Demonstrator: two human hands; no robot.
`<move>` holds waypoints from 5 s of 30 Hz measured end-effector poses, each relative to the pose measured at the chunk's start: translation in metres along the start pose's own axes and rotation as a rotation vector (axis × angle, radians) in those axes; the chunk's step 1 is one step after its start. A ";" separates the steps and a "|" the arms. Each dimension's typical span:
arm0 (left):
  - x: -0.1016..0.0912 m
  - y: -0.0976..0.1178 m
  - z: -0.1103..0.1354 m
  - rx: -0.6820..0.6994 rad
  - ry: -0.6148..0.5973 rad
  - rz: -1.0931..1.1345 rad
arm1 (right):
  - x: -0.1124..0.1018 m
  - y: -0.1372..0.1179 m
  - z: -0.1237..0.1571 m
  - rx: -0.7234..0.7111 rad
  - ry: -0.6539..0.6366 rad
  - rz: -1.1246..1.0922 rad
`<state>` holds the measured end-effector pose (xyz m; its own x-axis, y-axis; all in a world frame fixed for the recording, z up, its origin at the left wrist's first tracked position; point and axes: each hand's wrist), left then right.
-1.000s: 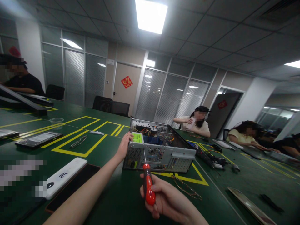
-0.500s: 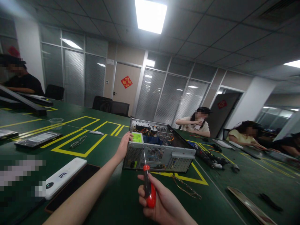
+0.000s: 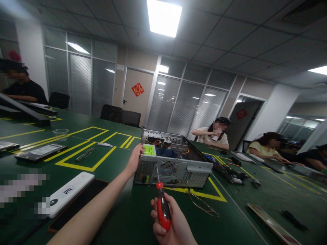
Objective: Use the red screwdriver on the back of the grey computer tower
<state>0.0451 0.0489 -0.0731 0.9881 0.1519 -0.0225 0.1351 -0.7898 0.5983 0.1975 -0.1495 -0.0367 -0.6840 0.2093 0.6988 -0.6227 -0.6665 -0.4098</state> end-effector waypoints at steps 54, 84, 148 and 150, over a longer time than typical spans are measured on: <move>0.000 -0.002 0.001 0.014 -0.008 -0.014 | 0.009 -0.016 0.013 0.031 -0.035 -0.110; 0.001 -0.001 0.001 0.004 0.002 -0.015 | 0.005 -0.014 0.007 0.092 0.036 0.021; -0.001 0.003 0.000 -0.016 -0.021 -0.007 | -0.035 0.042 -0.076 0.143 0.142 0.336; -0.001 0.003 0.000 -0.015 -0.021 -0.006 | -0.034 0.043 -0.075 0.143 0.146 0.350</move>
<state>0.0445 0.0459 -0.0714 0.9887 0.1438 -0.0432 0.1401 -0.7802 0.6097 0.1658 -0.1316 -0.1221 -0.8984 0.0450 0.4368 -0.2907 -0.8065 -0.5148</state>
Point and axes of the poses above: each hand's wrist, its own z-axis away from the middle knuckle, its own x-axis out of the palm, y = z × x, and after that the axes turned 10 degrees about x, right-handed
